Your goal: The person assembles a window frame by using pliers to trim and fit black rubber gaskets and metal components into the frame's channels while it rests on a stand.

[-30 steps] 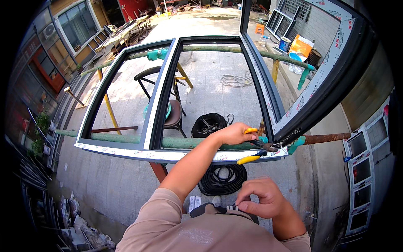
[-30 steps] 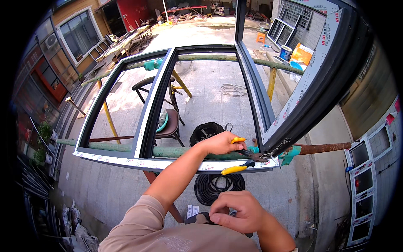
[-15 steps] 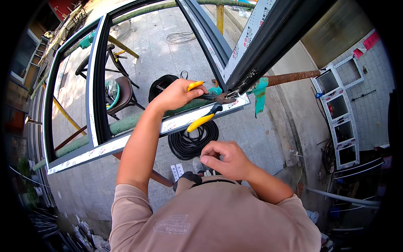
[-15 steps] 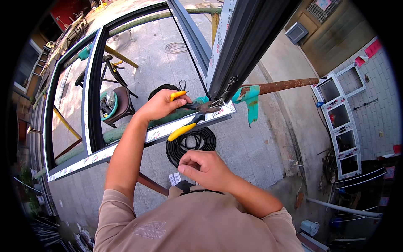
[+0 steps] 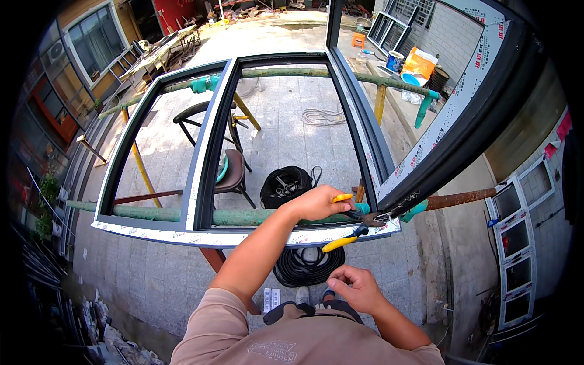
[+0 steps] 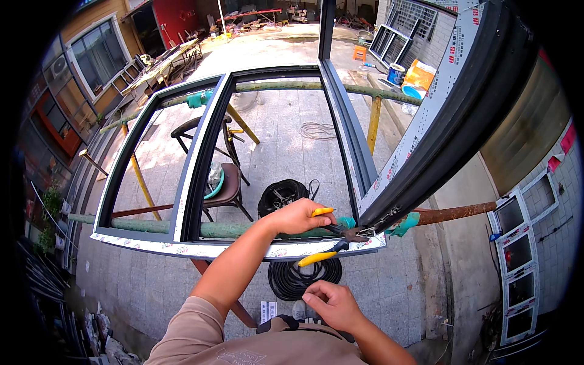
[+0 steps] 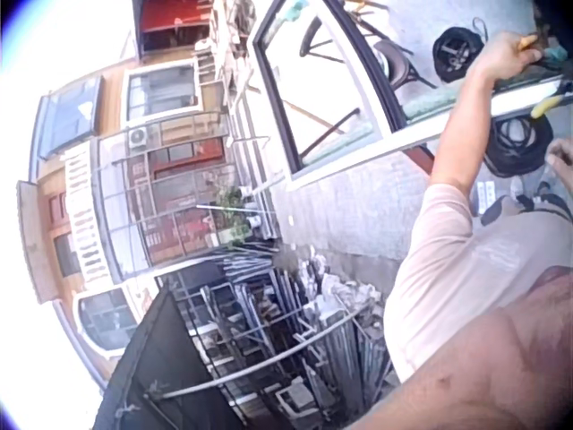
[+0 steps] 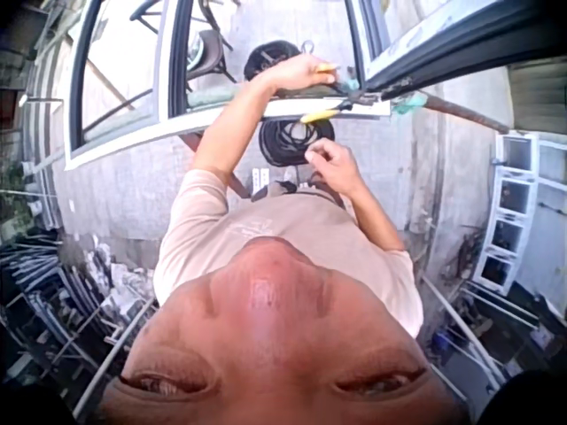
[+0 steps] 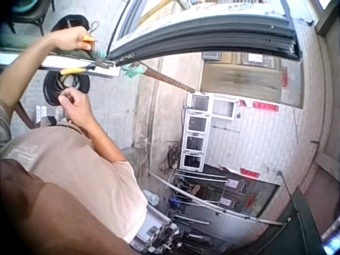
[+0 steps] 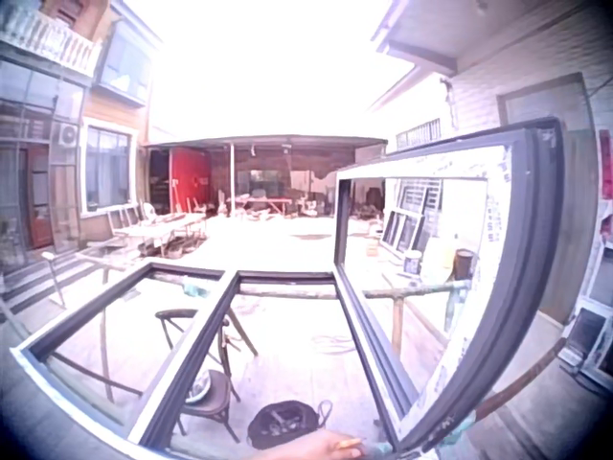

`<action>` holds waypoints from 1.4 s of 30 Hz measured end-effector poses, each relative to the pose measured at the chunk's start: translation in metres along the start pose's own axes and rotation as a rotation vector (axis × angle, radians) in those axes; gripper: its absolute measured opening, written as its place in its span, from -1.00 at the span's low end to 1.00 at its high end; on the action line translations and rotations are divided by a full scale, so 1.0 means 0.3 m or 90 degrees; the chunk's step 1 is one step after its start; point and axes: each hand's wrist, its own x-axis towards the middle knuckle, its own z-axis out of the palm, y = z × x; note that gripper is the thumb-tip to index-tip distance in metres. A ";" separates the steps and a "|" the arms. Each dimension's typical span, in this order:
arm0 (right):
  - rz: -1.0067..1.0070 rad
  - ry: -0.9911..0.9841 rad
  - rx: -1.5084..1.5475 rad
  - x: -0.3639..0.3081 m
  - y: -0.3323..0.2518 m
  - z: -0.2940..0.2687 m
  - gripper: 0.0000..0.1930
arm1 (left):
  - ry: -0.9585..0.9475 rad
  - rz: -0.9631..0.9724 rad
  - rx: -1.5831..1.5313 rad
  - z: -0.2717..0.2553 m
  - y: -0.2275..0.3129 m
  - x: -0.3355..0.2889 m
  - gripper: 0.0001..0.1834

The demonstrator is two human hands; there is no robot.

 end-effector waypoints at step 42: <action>0.025 -0.052 0.034 -0.043 0.018 0.058 -0.77 | 0.006 -0.055 -0.025 -0.007 0.044 -0.009 -0.76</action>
